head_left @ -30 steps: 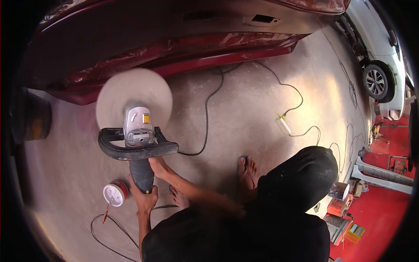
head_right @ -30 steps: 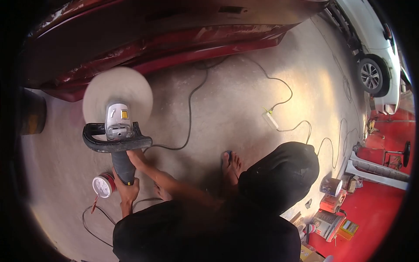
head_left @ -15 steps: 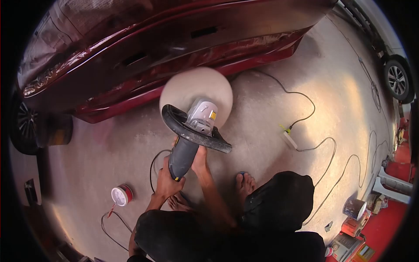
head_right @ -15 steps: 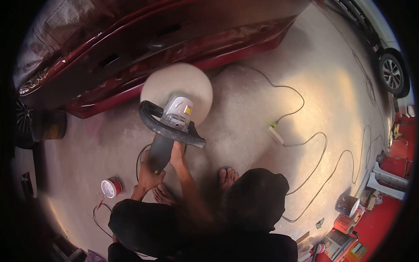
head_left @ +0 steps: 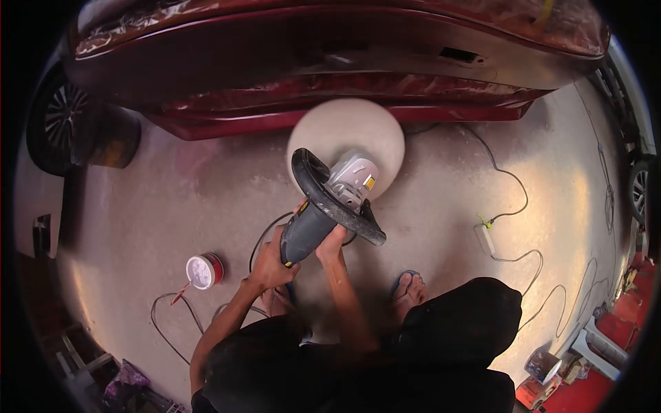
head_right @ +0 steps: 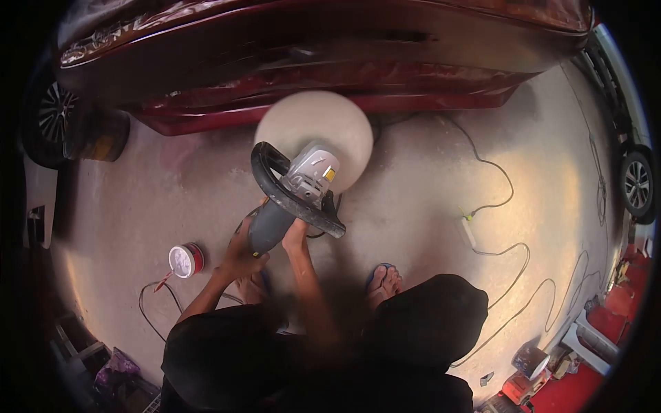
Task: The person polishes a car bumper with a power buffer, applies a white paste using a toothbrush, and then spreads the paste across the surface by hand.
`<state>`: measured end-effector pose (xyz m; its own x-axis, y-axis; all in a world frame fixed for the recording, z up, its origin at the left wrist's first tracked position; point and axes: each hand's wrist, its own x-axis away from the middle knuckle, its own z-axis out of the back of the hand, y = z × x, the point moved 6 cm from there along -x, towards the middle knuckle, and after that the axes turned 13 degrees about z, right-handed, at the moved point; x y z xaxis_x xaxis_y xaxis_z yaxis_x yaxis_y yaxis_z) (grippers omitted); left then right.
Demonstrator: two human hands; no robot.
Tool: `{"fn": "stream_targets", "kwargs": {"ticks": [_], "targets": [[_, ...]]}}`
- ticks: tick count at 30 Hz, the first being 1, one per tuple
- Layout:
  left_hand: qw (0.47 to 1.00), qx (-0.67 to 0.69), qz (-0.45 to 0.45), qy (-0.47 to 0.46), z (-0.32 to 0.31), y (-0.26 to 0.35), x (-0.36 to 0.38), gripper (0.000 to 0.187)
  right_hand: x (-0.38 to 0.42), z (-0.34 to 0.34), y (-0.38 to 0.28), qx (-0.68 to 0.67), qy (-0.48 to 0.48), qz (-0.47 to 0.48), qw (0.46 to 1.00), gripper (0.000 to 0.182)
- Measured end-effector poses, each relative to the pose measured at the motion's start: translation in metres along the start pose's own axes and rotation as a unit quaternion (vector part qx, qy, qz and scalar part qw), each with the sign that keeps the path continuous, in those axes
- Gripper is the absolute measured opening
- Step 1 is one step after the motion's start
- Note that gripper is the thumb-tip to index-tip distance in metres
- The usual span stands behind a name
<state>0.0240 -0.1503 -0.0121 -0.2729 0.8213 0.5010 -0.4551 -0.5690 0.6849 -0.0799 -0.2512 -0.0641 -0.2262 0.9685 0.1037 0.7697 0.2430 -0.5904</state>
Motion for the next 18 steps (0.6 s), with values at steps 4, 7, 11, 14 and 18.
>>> {"fn": "stream_targets", "kwargs": {"ticks": [4,7,11,14,18], "targets": [[0.998,0.059,0.003,0.013,0.032,-0.032,0.013,0.077,0.009,-0.039,0.035,0.037,-0.042,-0.033,0.998,0.068],[0.994,0.102,0.043,0.018,0.059,-0.062,0.029,0.076,0.019,-0.063,0.069,0.086,-0.056,-0.050,0.993,0.068],[0.983,0.166,0.027,0.078,0.075,-0.106,0.055,0.074,0.046,-0.083,0.117,0.122,-0.072,-0.083,0.986,0.064],[0.967,0.203,0.033,0.153,0.087,-0.133,0.079,0.074,0.063,-0.091,0.160,0.110,-0.086,-0.101,0.985,0.047],[0.942,0.265,0.048,0.200,0.106,-0.163,0.091,0.073,0.066,-0.106,0.209,0.212,-0.110,-0.159,0.958,0.040]]}}
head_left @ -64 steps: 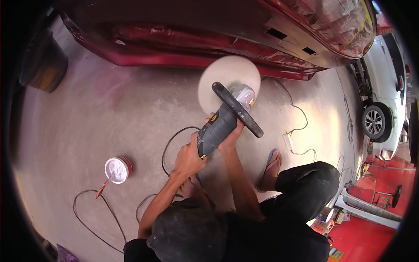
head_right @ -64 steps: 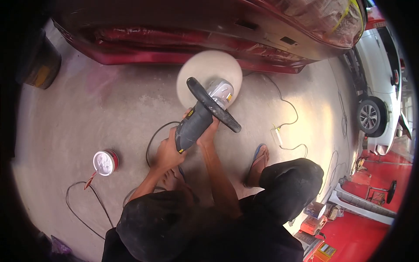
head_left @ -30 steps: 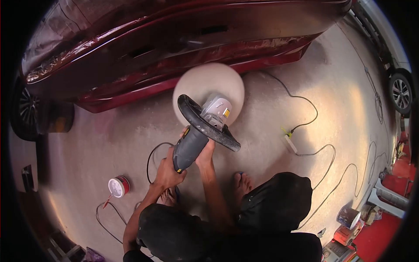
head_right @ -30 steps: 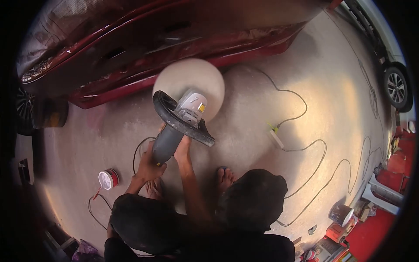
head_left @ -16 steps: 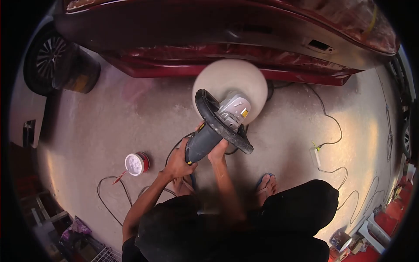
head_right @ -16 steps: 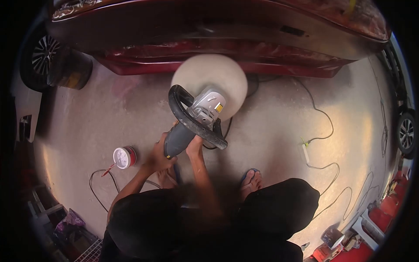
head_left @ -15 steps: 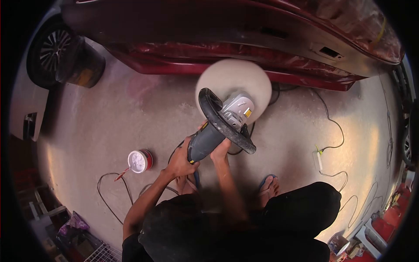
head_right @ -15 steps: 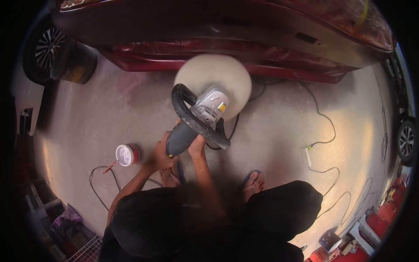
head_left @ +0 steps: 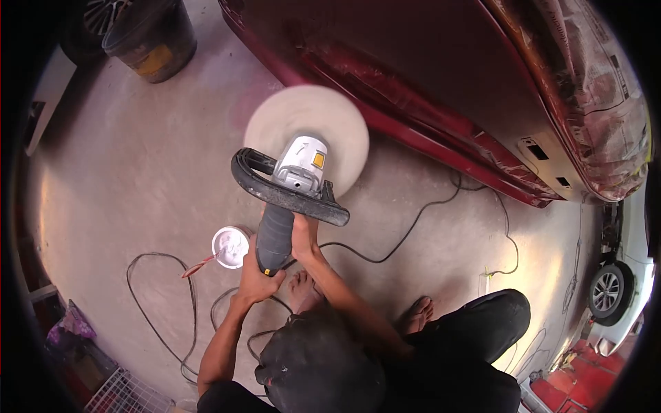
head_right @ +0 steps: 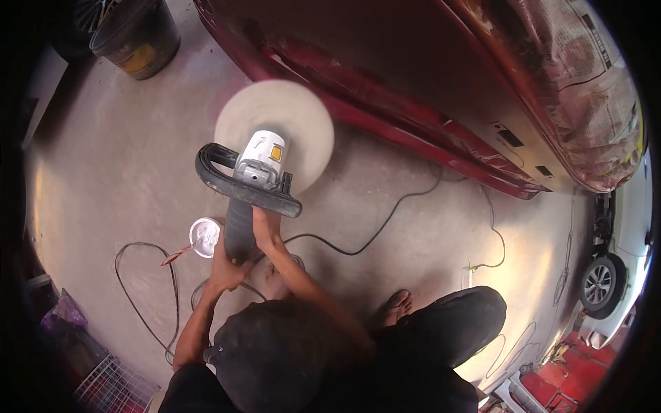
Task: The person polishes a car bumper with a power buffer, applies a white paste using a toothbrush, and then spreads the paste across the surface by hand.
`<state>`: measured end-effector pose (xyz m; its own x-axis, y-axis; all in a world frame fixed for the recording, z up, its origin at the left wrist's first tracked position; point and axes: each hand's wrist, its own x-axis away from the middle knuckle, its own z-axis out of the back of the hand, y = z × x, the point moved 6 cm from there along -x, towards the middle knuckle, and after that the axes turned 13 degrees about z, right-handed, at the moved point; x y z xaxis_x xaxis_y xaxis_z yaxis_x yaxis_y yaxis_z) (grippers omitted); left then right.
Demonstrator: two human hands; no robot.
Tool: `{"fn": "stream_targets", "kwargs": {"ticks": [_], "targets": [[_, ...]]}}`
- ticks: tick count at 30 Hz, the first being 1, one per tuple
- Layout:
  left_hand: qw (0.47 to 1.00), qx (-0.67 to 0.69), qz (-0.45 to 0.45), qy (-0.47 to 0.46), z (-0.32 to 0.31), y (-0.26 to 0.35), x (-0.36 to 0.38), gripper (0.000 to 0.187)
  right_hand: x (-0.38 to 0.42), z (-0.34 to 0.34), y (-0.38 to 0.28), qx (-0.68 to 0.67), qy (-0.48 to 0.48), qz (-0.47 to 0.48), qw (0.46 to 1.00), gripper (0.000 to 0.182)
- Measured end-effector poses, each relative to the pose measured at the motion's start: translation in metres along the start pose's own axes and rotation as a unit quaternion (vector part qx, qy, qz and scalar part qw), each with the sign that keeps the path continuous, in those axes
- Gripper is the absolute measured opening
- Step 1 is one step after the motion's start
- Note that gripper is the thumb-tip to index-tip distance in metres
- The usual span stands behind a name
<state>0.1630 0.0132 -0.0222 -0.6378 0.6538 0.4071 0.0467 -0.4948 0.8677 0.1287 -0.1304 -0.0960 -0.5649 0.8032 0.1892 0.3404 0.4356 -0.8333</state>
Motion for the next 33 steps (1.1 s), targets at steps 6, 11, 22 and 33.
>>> {"fn": "stream_targets", "kwargs": {"ticks": [6,11,22,33], "targets": [[0.999,0.022,0.034,0.028,0.017,0.015,-0.007,0.069,-0.017,-0.040,-0.022,0.042,-0.015,0.025,0.999,0.035],[0.998,-0.011,0.025,-0.065,-0.025,0.010,0.005,0.069,0.021,0.013,-0.056,-0.078,0.001,-0.025,0.997,0.059],[0.998,0.039,0.037,0.025,0.014,0.009,0.000,0.070,-0.005,-0.047,-0.042,0.041,-0.015,-0.006,0.999,0.043],[1.000,0.024,0.016,0.011,-0.014,0.014,0.005,0.068,0.007,-0.008,-0.040,-0.023,-0.042,-0.027,0.998,0.064]]}}
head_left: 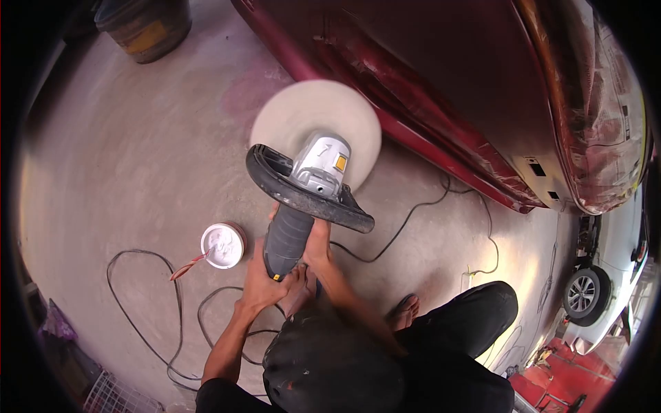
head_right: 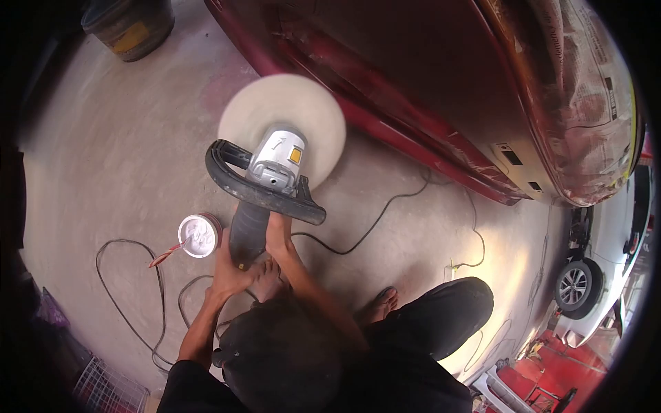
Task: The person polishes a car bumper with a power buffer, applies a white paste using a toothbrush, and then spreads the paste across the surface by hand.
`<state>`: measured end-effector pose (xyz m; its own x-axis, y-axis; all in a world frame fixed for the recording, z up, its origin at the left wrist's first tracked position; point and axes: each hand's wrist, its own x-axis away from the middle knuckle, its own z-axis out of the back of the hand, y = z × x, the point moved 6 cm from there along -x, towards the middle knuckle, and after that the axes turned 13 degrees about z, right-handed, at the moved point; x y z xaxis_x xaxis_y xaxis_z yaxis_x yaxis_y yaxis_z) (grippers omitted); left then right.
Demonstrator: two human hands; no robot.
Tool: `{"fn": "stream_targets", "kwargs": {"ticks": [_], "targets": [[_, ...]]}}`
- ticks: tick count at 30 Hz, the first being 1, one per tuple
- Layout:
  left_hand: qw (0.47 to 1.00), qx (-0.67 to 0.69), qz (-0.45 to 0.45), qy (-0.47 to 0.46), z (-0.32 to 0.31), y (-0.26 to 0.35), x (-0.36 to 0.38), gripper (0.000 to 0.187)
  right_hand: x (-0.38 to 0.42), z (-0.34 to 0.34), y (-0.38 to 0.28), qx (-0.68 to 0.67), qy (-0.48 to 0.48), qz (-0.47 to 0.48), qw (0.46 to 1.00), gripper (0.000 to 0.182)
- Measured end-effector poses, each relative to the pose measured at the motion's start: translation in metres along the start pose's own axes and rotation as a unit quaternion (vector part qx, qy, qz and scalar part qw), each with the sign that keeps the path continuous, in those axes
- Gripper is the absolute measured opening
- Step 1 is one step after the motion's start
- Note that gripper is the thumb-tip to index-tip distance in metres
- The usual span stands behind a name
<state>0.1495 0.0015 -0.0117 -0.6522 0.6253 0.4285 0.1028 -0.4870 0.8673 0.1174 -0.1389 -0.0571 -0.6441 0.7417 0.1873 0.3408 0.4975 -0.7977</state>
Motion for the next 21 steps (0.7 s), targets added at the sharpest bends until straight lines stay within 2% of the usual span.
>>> {"fn": "stream_targets", "kwargs": {"ticks": [2,4,6,9,11,14,15,18,21], "targets": [[0.998,-0.024,0.017,-0.048,-0.026,-0.006,0.001,0.068,0.019,0.024,-0.020,-0.087,-0.001,0.020,0.996,0.074],[0.990,-0.079,0.048,-0.103,-0.044,-0.013,0.002,0.068,0.025,0.040,-0.038,-0.075,0.009,0.053,0.996,0.080],[0.991,-0.075,0.048,-0.095,-0.048,-0.010,0.003,0.068,0.026,0.043,-0.048,-0.075,-0.001,0.074,0.994,0.082],[0.998,-0.023,0.017,-0.064,-0.039,-0.002,-0.002,0.067,0.018,0.044,-0.023,-0.038,-0.004,0.028,0.999,0.079],[0.999,-0.006,-0.008,-0.033,-0.021,0.001,-0.006,0.066,0.007,0.043,0.012,-0.055,-0.057,-0.007,0.997,0.050],[0.999,-0.034,-0.025,0.020,0.000,-0.008,-0.009,0.062,0.000,0.038,0.053,-0.026,0.015,0.045,0.999,0.036],[0.998,-0.042,-0.031,0.042,0.003,-0.010,-0.009,0.061,0.000,0.033,0.054,-0.025,0.013,0.060,0.998,0.035],[0.996,-0.068,-0.048,0.017,-0.005,-0.006,-0.007,0.062,0.010,0.048,0.050,-0.045,0.035,0.055,0.997,0.035],[0.997,-0.052,-0.020,-0.046,-0.038,-0.007,-0.005,0.067,0.023,0.073,0.030,-0.130,0.027,0.031,0.991,0.056]]}}
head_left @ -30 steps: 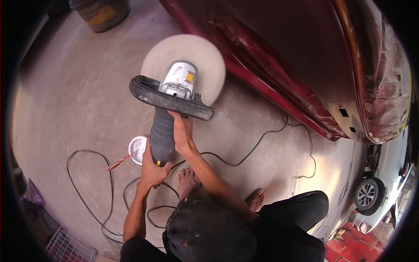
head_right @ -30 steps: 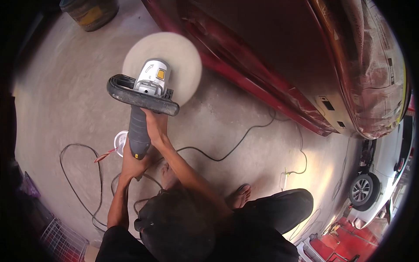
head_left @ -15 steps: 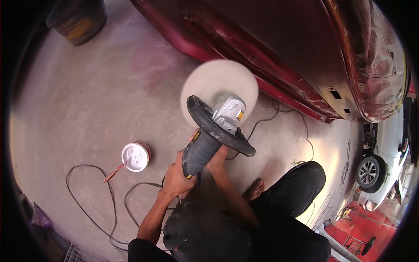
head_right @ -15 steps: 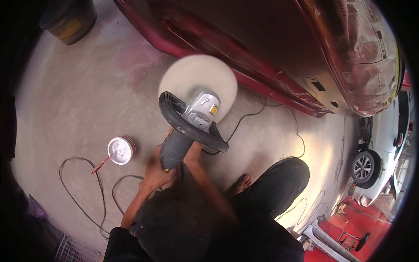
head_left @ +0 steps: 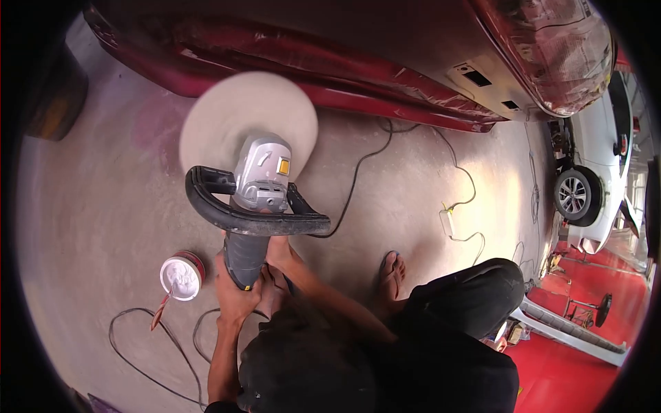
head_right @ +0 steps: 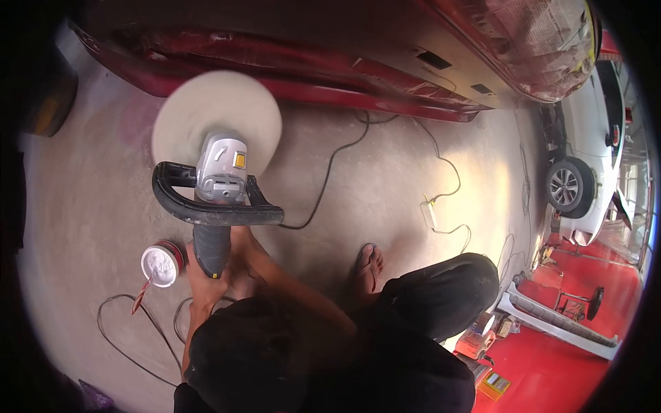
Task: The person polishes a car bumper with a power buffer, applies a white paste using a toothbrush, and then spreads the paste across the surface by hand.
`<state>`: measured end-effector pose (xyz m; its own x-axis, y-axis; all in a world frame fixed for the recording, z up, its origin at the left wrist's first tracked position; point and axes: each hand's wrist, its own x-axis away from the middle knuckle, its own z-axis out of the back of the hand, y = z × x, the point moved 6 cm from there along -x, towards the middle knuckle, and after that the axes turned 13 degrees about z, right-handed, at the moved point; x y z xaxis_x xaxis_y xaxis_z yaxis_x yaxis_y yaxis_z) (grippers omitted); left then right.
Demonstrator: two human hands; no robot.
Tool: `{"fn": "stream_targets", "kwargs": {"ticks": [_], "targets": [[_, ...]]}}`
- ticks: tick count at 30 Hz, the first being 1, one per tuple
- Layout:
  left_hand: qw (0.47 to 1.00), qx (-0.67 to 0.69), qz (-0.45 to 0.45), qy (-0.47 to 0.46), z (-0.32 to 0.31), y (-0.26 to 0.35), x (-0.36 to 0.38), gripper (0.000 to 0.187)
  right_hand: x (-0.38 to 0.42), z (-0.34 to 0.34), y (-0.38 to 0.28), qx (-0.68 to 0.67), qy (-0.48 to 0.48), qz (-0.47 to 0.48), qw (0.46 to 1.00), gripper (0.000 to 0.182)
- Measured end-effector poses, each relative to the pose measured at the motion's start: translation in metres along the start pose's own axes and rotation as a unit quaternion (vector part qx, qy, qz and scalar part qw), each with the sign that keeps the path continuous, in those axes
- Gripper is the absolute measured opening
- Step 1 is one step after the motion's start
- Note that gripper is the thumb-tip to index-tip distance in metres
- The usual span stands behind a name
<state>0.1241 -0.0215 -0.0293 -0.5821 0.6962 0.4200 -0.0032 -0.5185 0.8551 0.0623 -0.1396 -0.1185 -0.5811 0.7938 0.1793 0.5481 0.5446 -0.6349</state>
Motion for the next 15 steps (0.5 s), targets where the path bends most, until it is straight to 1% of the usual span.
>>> {"fn": "stream_targets", "kwargs": {"ticks": [1,4,6,8,10,13,15], "targets": [[0.999,-0.032,-0.012,-0.019,-0.011,0.005,-0.001,0.071,0.004,0.000,-0.020,-0.039,-0.009,-0.011,0.999,0.066],[0.994,-0.087,0.009,-0.066,-0.047,0.014,-0.004,0.075,0.003,-0.005,-0.087,-0.002,-0.041,0.072,0.997,0.078],[0.986,-0.121,0.015,-0.111,-0.067,0.026,-0.009,0.077,0.001,0.004,-0.114,-0.003,-0.016,0.124,0.992,0.083],[0.981,-0.138,0.009,-0.139,-0.078,0.031,-0.015,0.078,0.005,0.016,-0.128,-0.039,0.028,0.125,0.991,0.083],[0.979,-0.138,-0.008,-0.150,-0.083,0.034,-0.018,0.078,-0.001,0.020,-0.133,-0.012,-0.002,0.142,0.990,0.086],[0.984,-0.104,0.018,-0.142,-0.069,0.034,-0.015,0.074,-0.001,0.002,-0.122,-0.005,-0.022,0.129,0.991,0.085],[0.993,-0.076,-0.012,-0.089,-0.053,0.028,-0.010,0.071,0.002,0.000,-0.090,-0.002,0.005,0.078,0.997,0.076]]}}
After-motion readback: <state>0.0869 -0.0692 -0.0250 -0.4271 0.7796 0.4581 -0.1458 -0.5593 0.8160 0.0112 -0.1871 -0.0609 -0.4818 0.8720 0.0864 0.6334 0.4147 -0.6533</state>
